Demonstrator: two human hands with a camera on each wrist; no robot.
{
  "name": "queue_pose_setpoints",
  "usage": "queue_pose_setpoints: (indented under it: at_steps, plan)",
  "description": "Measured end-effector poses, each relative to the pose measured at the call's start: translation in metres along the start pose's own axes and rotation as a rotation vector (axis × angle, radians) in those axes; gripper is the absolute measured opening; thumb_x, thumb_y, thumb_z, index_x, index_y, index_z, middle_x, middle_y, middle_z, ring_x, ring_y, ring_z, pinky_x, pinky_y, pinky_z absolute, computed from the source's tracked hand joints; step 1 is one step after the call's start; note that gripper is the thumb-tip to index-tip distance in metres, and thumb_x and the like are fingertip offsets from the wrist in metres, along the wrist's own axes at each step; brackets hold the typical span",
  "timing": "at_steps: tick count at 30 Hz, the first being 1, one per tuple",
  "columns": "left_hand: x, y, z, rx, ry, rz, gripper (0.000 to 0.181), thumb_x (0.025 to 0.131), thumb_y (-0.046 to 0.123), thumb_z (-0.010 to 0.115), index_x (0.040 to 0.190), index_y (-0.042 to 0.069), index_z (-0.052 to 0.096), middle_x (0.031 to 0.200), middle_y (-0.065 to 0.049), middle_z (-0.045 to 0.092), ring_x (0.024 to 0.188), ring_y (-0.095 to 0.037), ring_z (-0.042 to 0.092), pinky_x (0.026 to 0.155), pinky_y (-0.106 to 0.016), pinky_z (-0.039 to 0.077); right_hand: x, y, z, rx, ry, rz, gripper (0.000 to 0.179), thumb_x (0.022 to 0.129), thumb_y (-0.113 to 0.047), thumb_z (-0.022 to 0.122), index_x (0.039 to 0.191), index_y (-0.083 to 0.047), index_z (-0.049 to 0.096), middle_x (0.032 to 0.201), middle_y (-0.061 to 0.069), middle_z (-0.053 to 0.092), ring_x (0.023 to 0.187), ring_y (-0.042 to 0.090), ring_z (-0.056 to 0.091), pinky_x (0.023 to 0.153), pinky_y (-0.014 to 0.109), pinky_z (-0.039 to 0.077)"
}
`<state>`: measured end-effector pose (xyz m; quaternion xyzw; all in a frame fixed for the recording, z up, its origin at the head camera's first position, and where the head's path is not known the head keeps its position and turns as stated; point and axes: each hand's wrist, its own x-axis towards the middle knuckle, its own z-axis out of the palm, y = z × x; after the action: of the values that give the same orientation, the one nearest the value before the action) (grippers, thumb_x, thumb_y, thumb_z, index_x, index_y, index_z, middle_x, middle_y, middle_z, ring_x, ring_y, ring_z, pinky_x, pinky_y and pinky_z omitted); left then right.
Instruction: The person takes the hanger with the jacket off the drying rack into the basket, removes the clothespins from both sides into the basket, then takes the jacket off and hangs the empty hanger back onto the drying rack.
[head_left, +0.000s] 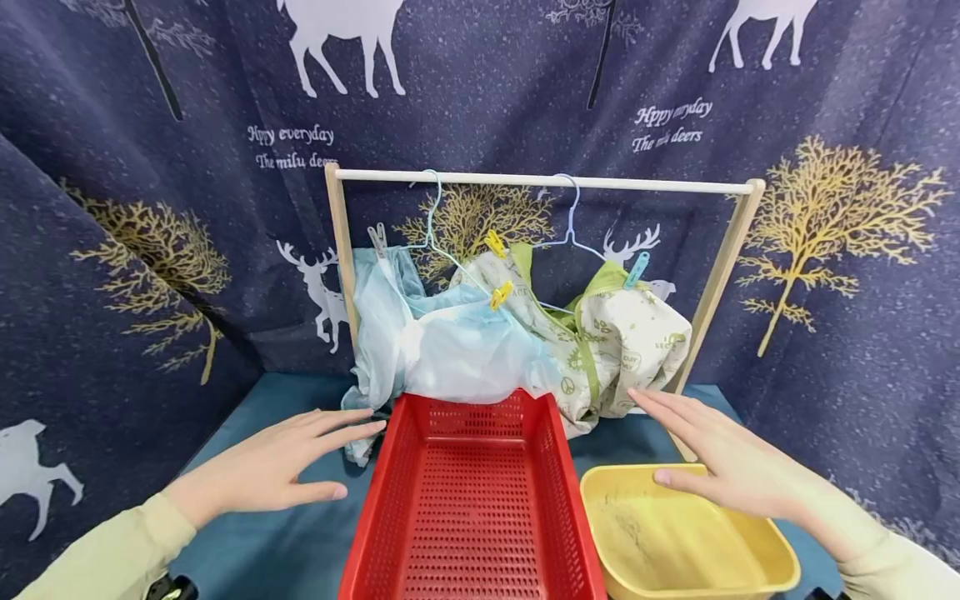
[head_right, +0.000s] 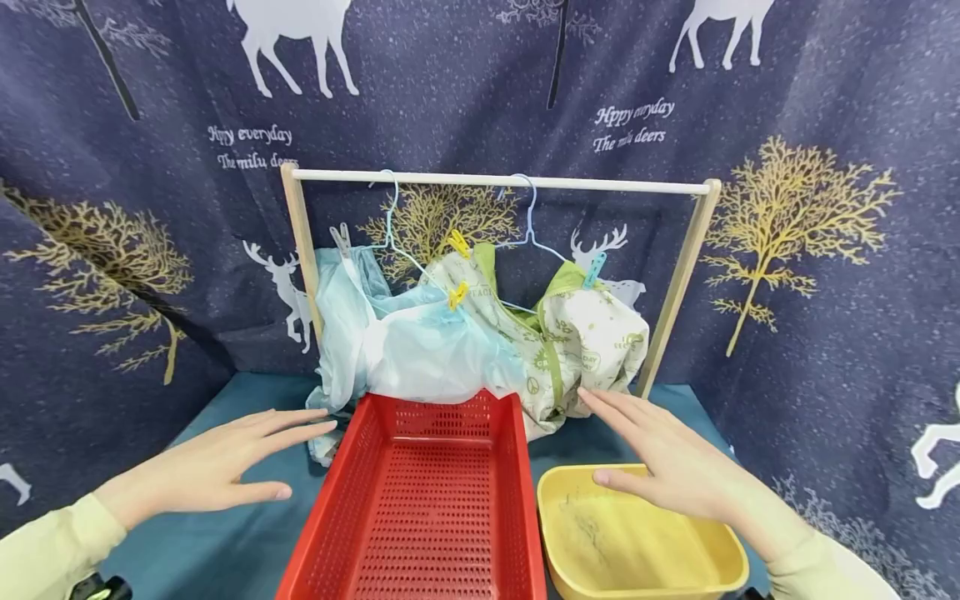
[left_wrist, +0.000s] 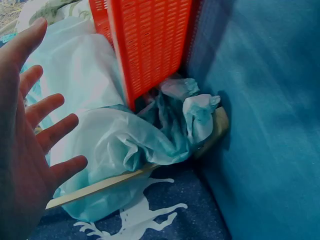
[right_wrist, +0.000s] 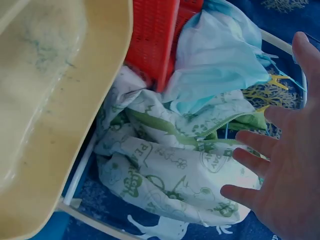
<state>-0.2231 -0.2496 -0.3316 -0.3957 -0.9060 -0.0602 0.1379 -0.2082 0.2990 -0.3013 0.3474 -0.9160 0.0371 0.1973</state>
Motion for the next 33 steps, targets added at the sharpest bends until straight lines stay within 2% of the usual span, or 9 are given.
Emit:
queue_pose_setpoints:
  at_steps: [6,8,12,15,17,20,24,28,33]
  plan:
    - [0.011,-0.007,-0.005,-0.021,0.020,-0.051,0.069,0.093,0.054,0.061,0.153,0.040,0.031,0.156,0.006,0.041,0.138,-0.021,0.048,0.102,-0.050,0.047,0.013,0.003,-0.002,0.066,-0.001,0.046,0.083,0.090,-0.040,0.070,0.157,-0.026,0.024,0.158,-0.003,0.039,0.138,0.022,0.042,0.108,0.007,0.014]
    - [0.017,-0.009,-0.008,-0.033,0.038,-0.061,0.069,0.092,0.052,0.062,0.153,0.039,0.031,0.156,0.004,0.041,0.138,-0.021,0.047,0.103,-0.050,0.047,0.020,0.004,-0.005,0.089,-0.002,0.069,0.082,0.091,-0.039,0.070,0.158,-0.026,0.023,0.158,-0.001,0.038,0.137,0.024,0.043,0.109,0.016,0.023]
    - [0.026,-0.010,-0.014,-0.058,0.066,-0.089,0.069,0.092,0.050,0.063,0.152,0.039,0.032,0.155,0.005,0.041,0.138,-0.021,0.047,0.102,-0.050,0.047,0.038,0.007,-0.012,0.165,-0.031,0.130,0.081,0.094,-0.039,0.065,0.159,-0.029,0.017,0.161,0.002,0.032,0.142,0.028,0.038,0.105,0.045,0.037]
    - [0.032,-0.012,-0.016,-0.076,0.078,-0.104,0.068,0.093,0.049,0.063,0.153,0.038,0.033,0.155,0.005,0.041,0.138,-0.022,0.047,0.103,-0.050,0.047,0.053,0.007,-0.021,0.213,-0.041,0.143,0.080,0.097,-0.038,0.062,0.159,-0.031,0.013,0.164,0.004,0.026,0.145,0.032,0.033,0.103,0.053,0.039]
    - [0.034,-0.013,-0.017,-0.087,0.085,-0.116,0.067,0.094,0.048,0.062,0.153,0.036,0.033,0.155,0.004,0.041,0.139,-0.023,0.046,0.103,-0.051,0.047,0.061,0.007,-0.026,0.225,-0.042,0.139,0.079,0.098,-0.037,0.061,0.159,-0.031,0.012,0.164,0.005,0.024,0.146,0.033,0.032,0.100,0.053,0.041]
    - [0.037,-0.016,-0.018,-0.102,0.099,-0.127,0.067,0.094,0.046,0.063,0.153,0.035,0.032,0.156,0.003,0.039,0.140,-0.024,0.044,0.105,-0.054,0.045,0.070,0.008,-0.031,0.229,-0.036,0.118,0.079,0.098,-0.035,0.061,0.159,-0.030,0.011,0.165,0.004,0.023,0.147,0.035,0.031,0.101,0.056,0.040]
    - [0.040,-0.021,-0.020,-0.115,0.102,-0.147,0.068,0.095,0.046,0.062,0.154,0.036,0.030,0.157,0.003,0.038,0.142,-0.026,0.042,0.105,-0.056,0.043,0.080,0.008,-0.031,0.264,-0.020,0.112,0.079,0.097,-0.032,0.063,0.159,-0.031,0.013,0.166,0.001,0.021,0.150,0.034,0.025,0.110,0.061,0.031]
    - [0.041,-0.026,-0.023,-0.130,0.096,-0.175,0.070,0.095,0.047,0.060,0.155,0.037,0.026,0.158,0.000,0.037,0.144,-0.030,0.039,0.108,-0.057,0.039,0.088,0.007,-0.031,0.291,-0.015,0.106,0.081,0.096,-0.032,0.064,0.159,-0.031,0.013,0.166,-0.001,0.020,0.151,0.032,0.024,0.113,0.061,0.028]
    - [0.042,-0.036,-0.026,-0.192,0.101,-0.236,0.076,0.096,0.046,0.060,0.158,0.033,0.018,0.160,-0.005,0.034,0.143,-0.031,0.040,0.110,-0.059,0.035,0.097,0.008,-0.031,0.299,0.002,0.071,0.083,0.097,-0.030,0.064,0.160,-0.028,0.010,0.159,0.008,0.034,0.146,0.034,0.033,0.111,0.061,0.031]
